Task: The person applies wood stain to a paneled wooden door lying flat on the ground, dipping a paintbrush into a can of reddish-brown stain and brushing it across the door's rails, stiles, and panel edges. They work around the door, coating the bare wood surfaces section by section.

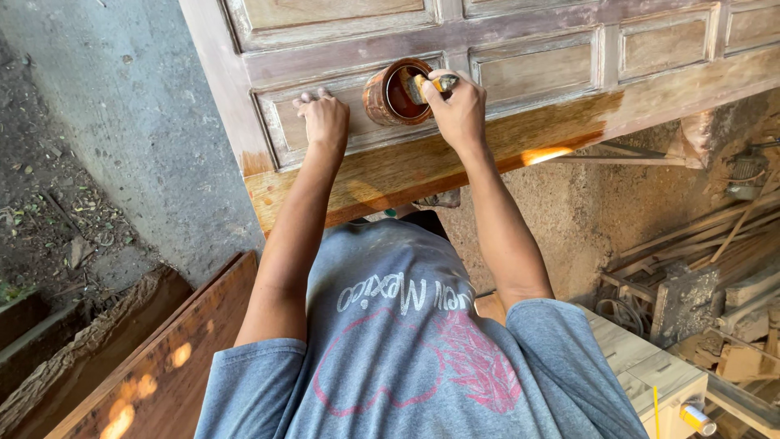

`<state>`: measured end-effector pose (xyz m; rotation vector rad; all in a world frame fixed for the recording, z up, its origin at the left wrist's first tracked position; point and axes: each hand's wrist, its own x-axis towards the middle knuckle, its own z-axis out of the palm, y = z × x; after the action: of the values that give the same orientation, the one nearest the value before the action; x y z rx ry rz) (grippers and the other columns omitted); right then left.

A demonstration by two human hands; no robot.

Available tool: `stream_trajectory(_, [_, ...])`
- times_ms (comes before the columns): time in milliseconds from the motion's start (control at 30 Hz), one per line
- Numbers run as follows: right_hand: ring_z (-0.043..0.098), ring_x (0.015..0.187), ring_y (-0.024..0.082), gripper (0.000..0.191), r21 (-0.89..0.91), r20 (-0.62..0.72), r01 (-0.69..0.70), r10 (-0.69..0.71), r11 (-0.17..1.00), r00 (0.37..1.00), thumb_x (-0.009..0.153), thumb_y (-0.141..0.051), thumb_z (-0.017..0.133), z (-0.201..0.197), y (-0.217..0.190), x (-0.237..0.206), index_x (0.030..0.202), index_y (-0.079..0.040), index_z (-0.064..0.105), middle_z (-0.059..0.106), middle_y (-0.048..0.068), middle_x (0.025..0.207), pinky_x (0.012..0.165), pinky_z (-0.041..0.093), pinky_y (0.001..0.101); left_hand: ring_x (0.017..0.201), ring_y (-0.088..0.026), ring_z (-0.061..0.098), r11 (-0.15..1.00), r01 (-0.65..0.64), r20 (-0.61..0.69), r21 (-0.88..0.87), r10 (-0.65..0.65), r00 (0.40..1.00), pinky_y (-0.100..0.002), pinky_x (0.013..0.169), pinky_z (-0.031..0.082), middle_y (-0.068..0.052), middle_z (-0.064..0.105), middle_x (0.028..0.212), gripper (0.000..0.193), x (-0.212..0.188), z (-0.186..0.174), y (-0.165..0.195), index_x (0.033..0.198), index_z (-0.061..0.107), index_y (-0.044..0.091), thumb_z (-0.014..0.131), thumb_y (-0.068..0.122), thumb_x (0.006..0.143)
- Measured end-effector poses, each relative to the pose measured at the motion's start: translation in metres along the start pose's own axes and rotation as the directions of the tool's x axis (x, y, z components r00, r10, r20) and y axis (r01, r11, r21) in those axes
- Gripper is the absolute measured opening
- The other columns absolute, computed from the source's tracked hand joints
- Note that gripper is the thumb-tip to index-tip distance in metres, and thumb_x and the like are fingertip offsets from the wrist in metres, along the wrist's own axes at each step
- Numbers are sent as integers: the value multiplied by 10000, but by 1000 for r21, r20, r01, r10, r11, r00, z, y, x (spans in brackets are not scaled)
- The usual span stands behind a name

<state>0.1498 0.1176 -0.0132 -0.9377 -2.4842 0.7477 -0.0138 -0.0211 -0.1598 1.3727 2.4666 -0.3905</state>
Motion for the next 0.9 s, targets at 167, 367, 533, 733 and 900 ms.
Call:
stream_trajectory(167, [720, 765, 260, 199, 18, -3, -27, 27, 999, 1000, 931, -195, 777, -1, -5, -2, 1022, -18, 765, 738, 146, 895, 713, 556, 406, 1038, -523, 673, 1000, 10, -32, -6, -10, 999, -553, 781, 609, -193, 618, 1338, 440, 6, 7, 1, 1367, 583, -14, 616, 86, 939])
stream_trajectory(367, [708, 750, 194, 164, 145, -146, -4, 25, 989, 989, 971, -182, 741, -15, -7, -12, 1000, -21, 752, 744, 90, 832, 694, 557, 364, 1107, -542, 639, 1000, -7, 46, -30, 8, 999, -565, 817, 597, -93, 456, 1530, 323, 5, 6, -3, 1273, 678, 19, 609, 92, 966])
stream_trajectory(533, [558, 510, 94, 220, 216, -28, -311, 324, 926, 946, 1027, -182, 604, -21, 0, -21, 872, -60, 702, 681, 6, 679, 450, 432, 258, 1199, -441, 635, 996, -36, 93, 80, 28, 995, -520, 949, 551, -87, 440, 1593, 247, 3, 5, -15, 1161, 761, 86, 706, 50, 923])
stream_trajectory(733, [556, 498, 66, 233, 245, -70, -276, 301, 929, 951, 1017, -182, 619, -5, -1, -42, 816, -70, 655, 655, 26, 663, 421, 450, 233, 1044, -305, 717, 994, -81, 73, 76, 75, 994, -348, 797, 608, -195, 721, 1210, 405, -2, 5, -40, 1261, 643, -66, 741, 93, 901])
stream_trajectory(900, [584, 521, 86, 248, 294, -115, -186, 228, 937, 967, 1019, -211, 619, 8, -5, -50, 826, -58, 656, 686, 54, 717, 422, 493, 239, 950, -281, 727, 997, -68, -31, 34, 69, 997, -366, 707, 601, -187, 725, 1111, 556, -14, -6, -62, 1331, 560, 4, 762, 268, 886])
